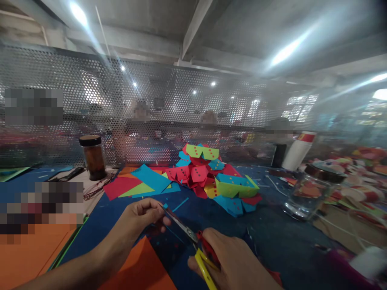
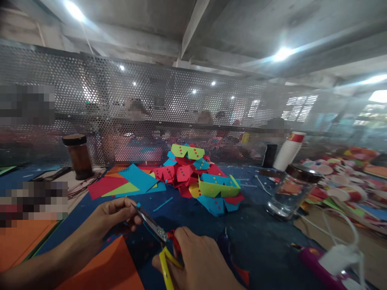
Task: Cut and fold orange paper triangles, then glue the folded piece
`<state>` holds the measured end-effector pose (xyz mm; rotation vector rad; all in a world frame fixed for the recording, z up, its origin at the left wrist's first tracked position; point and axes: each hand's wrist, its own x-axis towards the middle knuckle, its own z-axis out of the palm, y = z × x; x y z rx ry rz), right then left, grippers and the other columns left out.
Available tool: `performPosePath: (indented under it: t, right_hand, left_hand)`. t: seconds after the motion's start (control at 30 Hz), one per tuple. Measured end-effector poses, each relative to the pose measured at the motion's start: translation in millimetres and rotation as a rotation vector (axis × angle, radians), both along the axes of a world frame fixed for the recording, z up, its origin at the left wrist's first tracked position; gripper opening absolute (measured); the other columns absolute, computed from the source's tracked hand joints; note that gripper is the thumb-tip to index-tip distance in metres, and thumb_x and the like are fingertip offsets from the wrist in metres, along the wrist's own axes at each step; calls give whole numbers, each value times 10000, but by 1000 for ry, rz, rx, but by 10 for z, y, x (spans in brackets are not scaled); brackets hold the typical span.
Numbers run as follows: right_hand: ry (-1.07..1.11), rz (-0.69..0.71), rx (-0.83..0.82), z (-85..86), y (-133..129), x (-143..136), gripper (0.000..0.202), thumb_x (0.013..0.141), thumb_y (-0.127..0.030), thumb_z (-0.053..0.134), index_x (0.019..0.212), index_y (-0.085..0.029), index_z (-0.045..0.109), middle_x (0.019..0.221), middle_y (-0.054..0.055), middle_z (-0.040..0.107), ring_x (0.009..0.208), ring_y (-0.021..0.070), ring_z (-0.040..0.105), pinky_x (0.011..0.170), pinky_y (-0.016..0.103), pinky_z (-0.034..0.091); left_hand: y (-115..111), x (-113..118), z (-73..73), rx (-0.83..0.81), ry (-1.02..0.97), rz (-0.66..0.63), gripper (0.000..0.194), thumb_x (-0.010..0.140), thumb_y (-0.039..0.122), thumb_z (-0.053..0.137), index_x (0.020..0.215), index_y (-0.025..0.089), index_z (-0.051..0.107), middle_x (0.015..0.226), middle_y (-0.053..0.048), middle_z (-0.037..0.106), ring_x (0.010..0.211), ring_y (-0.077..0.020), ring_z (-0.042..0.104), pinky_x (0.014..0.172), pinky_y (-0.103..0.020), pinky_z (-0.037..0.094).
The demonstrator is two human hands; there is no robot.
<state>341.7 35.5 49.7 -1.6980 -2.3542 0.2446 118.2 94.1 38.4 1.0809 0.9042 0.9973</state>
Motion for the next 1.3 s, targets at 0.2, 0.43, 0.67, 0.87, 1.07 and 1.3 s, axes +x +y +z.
performPosePath:
  t: [0.2, 0.43, 0.67, 0.87, 1.07, 1.3]
  right_hand:
    - [21, 22, 16, -11, -16, 13, 259, 814, -386, 615, 701, -208, 466, 666, 28, 663, 447, 139, 541, 425, 249, 201]
    - [0, 34, 80, -79, -8, 32, 295, 824, -432, 616, 694, -207, 476, 646, 31, 661, 437, 147, 542, 412, 251, 192]
    - [18, 29, 69, -75, -11, 45, 316, 859, -461, 582, 706, -197, 500, 692, 38, 680, 421, 120, 538, 408, 247, 203]
    - [35, 45, 78, -95, -5, 52, 327, 870, -480, 563, 727, -189, 522, 733, 54, 696, 420, 117, 540, 400, 247, 211]
    - [59, 60, 104, -150, 13, 77, 320, 866, -466, 575, 717, -187, 526, 708, 54, 691, 419, 120, 542, 399, 247, 215]
    - [44, 60, 145, -121, 4, 69, 313, 857, -447, 604, 694, -192, 524, 682, 36, 675, 425, 121, 544, 399, 244, 200]
  left_hand:
    - [-14, -1, 13, 20, -7, -19, 337, 693, 457, 803, 728, 169, 631, 698, -32, 722, 609, -133, 629, 565, -220, 443]
    - [-7, 8, 32, 9, -5, -2, 332, 670, 439, 816, 696, 166, 629, 680, -43, 718, 588, -142, 624, 547, -233, 437]
    - [-8, 7, 28, 17, -5, -4, 342, 666, 445, 816, 692, 165, 622, 692, -51, 721, 584, -142, 625, 532, -227, 429]
    - [-22, 10, 44, 14, 19, 5, 339, 664, 444, 818, 686, 167, 623, 685, -43, 717, 583, -135, 620, 540, -224, 435]
    - [-5, 0, 20, 16, 20, -8, 344, 678, 456, 810, 704, 166, 625, 687, -42, 716, 599, -141, 626, 545, -225, 433]
    - [-6, -10, 18, 2, 19, -24, 326, 695, 435, 805, 745, 168, 625, 719, -35, 723, 597, -124, 624, 554, -213, 424]
